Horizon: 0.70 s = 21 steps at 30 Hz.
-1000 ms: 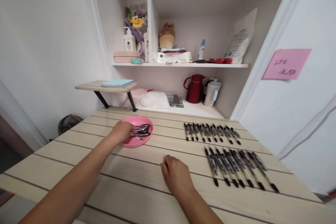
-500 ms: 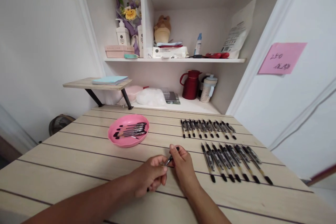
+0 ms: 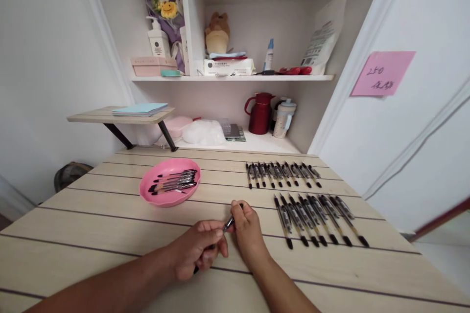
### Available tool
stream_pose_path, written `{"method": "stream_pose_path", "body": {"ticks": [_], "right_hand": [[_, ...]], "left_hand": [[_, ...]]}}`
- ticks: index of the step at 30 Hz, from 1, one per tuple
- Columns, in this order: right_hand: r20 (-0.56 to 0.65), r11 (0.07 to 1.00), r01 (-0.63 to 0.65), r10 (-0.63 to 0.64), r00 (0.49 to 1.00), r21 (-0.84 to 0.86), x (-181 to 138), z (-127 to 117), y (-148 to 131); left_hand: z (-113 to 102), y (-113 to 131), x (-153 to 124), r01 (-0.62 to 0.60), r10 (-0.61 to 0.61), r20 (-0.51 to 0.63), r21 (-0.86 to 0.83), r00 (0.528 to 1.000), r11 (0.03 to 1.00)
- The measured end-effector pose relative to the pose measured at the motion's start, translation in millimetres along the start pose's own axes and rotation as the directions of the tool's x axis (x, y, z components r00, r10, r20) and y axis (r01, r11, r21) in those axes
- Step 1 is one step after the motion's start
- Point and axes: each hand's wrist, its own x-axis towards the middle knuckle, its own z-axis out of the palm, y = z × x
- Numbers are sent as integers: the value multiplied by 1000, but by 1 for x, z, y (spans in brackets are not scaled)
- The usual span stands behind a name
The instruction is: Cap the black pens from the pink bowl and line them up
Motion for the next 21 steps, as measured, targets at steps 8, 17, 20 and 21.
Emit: {"method": "stream_pose_path", "body": {"ticks": [8, 17, 20, 21], "right_hand": [[14, 984, -37, 35, 999, 173, -1, -6, -15], [-163, 973, 85, -50, 985, 214, 19, -29, -4], [-135, 949, 28, 16, 991, 314, 22, -31, 0], [-121, 941, 3, 40, 992, 339, 23, -31, 1]], "left_hand": [[1, 9, -6, 30, -24, 116, -50, 993, 998], [-6, 10, -7, 58, -51, 109, -65, 993, 996], [-9, 11, -5, 53, -47, 90, -68, 995, 996], [-10, 12, -5, 47, -41, 85, -69, 995, 997]]}}
